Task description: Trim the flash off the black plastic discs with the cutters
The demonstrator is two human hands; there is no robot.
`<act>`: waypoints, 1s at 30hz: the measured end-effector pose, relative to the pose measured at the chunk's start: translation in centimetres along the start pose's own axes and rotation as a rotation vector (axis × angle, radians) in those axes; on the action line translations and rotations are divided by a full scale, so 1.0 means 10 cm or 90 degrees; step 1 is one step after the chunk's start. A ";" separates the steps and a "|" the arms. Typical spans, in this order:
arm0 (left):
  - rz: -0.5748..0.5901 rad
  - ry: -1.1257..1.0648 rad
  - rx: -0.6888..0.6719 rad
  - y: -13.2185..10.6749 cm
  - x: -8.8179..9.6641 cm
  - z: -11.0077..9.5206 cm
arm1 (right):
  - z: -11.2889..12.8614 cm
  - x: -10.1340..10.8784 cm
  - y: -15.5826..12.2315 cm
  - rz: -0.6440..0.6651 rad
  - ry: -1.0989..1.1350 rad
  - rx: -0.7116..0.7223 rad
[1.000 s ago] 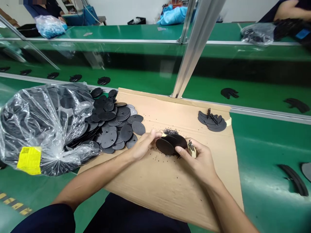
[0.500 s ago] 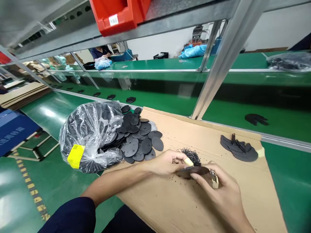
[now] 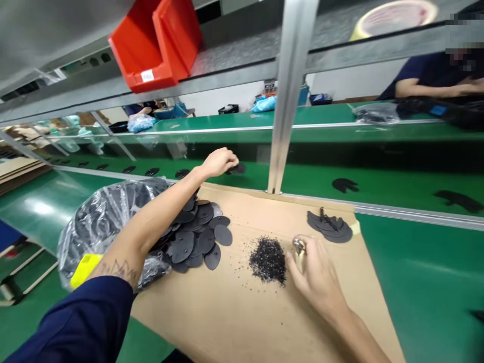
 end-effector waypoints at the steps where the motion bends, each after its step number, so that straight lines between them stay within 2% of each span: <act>1: 0.006 0.007 0.011 0.05 -0.13 0.08 | -0.03 0.01 -0.01 -0.019 -0.022 0.028; 4: 0.055 0.027 0.047 0.04 -0.53 0.33 | -0.12 0.04 -0.07 -0.035 -0.074 0.061; 6: 0.092 0.046 0.072 -0.01 -0.71 0.53 | -0.14 0.06 -0.12 -0.030 -0.093 0.062; 11: 0.199 0.072 0.124 -0.09 -0.99 0.98 | -0.09 0.09 -0.15 -0.020 -0.120 0.084; 13: 0.238 0.075 0.138 -0.14 -1.07 1.06 | -0.10 0.07 -0.16 -0.007 -0.118 0.079; 16: 0.251 0.087 0.158 -0.22 -1.13 1.09 | -0.16 0.04 -0.18 0.029 -0.091 0.057; 21: 0.229 0.104 0.162 -0.32 -1.05 0.96 | -0.19 0.00 -0.24 0.055 -0.091 0.029; 25: 0.199 0.102 0.123 -0.34 -0.86 0.71 | -0.14 -0.04 -0.34 0.089 -0.084 -0.010; 28: 0.175 0.076 0.051 -0.36 -0.66 0.36 | -0.13 -0.05 -0.37 0.121 -0.073 -0.058; 30: 0.196 0.010 -0.031 -0.40 -0.55 -0.05 | -0.12 -0.04 -0.37 0.133 -0.071 -0.074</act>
Point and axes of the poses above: each hand's wrist, its own y-axis towards the middle knuckle, its own x-axis out of the back of the hand, z = x × y, the point moved 7 cm from there along y, towards the middle knuckle, and after that the axes turned 14 degrees about -z, right-handed, at the moved point
